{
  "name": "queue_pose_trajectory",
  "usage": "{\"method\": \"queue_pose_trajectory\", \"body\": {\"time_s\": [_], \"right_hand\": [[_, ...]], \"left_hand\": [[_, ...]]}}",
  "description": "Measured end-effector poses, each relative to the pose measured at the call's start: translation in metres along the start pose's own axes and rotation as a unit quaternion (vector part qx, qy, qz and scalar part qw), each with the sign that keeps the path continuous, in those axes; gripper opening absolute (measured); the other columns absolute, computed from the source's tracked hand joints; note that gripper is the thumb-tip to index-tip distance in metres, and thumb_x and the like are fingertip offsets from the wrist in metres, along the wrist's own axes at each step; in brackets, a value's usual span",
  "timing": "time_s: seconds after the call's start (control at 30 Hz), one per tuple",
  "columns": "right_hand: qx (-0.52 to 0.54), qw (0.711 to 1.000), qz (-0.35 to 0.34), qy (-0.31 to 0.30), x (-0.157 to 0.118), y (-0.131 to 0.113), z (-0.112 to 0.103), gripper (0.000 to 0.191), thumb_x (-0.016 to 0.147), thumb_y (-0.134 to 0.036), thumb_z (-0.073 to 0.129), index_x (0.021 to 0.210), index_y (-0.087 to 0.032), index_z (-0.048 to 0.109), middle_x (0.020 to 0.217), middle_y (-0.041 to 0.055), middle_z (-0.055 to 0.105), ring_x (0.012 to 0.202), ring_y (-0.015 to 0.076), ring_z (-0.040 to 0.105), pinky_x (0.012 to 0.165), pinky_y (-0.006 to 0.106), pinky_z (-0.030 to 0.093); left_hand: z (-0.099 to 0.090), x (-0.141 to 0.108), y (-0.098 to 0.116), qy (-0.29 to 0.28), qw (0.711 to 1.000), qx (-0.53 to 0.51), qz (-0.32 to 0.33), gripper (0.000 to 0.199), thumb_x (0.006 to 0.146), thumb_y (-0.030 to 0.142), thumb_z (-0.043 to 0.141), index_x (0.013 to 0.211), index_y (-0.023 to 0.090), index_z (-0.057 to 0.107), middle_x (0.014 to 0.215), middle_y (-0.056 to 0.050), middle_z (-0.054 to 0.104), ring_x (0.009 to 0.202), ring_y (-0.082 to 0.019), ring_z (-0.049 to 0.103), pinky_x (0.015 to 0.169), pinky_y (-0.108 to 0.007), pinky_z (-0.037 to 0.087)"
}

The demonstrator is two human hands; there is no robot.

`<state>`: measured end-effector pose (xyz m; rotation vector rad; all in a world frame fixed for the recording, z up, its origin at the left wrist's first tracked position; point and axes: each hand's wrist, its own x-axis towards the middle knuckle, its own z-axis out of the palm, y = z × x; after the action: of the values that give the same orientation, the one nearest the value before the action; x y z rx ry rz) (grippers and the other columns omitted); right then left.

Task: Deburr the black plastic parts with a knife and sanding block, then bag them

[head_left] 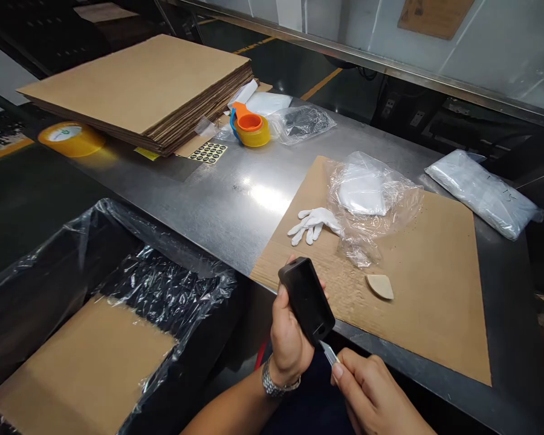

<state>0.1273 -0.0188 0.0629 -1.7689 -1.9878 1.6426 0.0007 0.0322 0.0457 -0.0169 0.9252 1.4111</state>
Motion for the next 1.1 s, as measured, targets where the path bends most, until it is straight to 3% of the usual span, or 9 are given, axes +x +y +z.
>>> {"method": "queue_pose_trajectory", "body": {"time_s": [0.23,0.7,0.77,0.83,0.9,1.0,1.1], "right_hand": [[0.063,0.997,-0.031,-0.038,0.003,-0.005,-0.005,0.034,0.092,-0.038,0.030,0.066,-0.020,0.039,0.039,-0.0083,0.033,0.039,0.0071,0.033,0.043,0.021,0.022],[0.157,0.985,-0.030,-0.060,0.004,-0.007,-0.003,0.035,0.093,-0.043,0.026,0.074,-0.019,0.042,0.039,-0.0093,0.036,0.034,0.0057,0.038,0.038,0.015,0.027],[0.115,0.992,-0.048,-0.025,0.001,-0.006,-0.004,0.035,0.093,-0.041,0.025,0.072,-0.019,0.042,0.041,-0.0080,0.038,0.036,0.0062,0.039,0.038,0.016,0.027],[0.017,0.994,-0.095,0.055,-0.003,-0.004,-0.004,0.031,0.093,-0.033,0.026,0.072,-0.019,0.044,0.045,-0.0061,0.043,0.038,0.0070,0.042,0.040,0.018,0.028],[-0.107,0.968,-0.164,0.159,-0.005,-0.001,0.001,0.025,0.092,-0.023,0.030,0.078,-0.017,0.050,0.049,-0.0042,0.049,0.039,0.0080,0.045,0.041,0.020,0.029],[-0.274,0.869,-0.271,0.310,-0.004,0.002,0.010,0.020,0.087,-0.010,0.037,0.091,-0.009,0.057,0.049,-0.0021,0.053,0.037,0.0090,0.049,0.038,0.022,0.027],[-0.374,0.789,-0.309,0.378,0.000,0.002,0.016,0.022,0.083,-0.003,0.041,0.093,-0.003,0.060,0.045,-0.0029,0.050,0.034,0.0085,0.046,0.036,0.024,0.025]], "left_hand": [[0.000,0.001,-0.001,0.002,1.000,-0.003,0.017,0.049,0.085,0.045,0.034,0.132,0.030,0.036,0.082,-0.005,0.065,0.070,-0.016,0.059,0.063,-0.026,0.047],[0.000,-0.002,-0.007,0.007,0.996,-0.042,0.085,0.046,0.085,0.044,0.035,0.130,0.035,0.038,0.078,-0.003,0.065,0.067,-0.016,0.060,0.061,-0.028,0.049],[0.000,-0.001,-0.006,0.007,0.993,-0.060,0.102,0.046,0.084,0.044,0.036,0.128,0.035,0.041,0.078,-0.004,0.065,0.066,-0.017,0.060,0.060,-0.029,0.049],[-0.001,-0.001,-0.006,0.008,0.990,-0.075,0.117,0.045,0.083,0.044,0.036,0.127,0.035,0.043,0.077,-0.004,0.064,0.065,-0.017,0.060,0.059,-0.030,0.049],[-0.001,-0.002,-0.006,0.006,0.988,-0.088,0.127,0.043,0.082,0.043,0.037,0.124,0.037,0.046,0.077,-0.003,0.064,0.065,-0.017,0.059,0.060,-0.030,0.050],[0.000,-0.003,-0.004,-0.006,0.985,-0.099,0.140,0.040,0.081,0.044,0.039,0.119,0.040,0.050,0.076,-0.002,0.064,0.068,-0.017,0.058,0.063,-0.031,0.050],[0.001,-0.004,-0.003,-0.022,0.983,-0.096,0.153,0.038,0.081,0.045,0.038,0.116,0.042,0.052,0.076,-0.002,0.063,0.068,-0.016,0.058,0.063,-0.030,0.049]]}}
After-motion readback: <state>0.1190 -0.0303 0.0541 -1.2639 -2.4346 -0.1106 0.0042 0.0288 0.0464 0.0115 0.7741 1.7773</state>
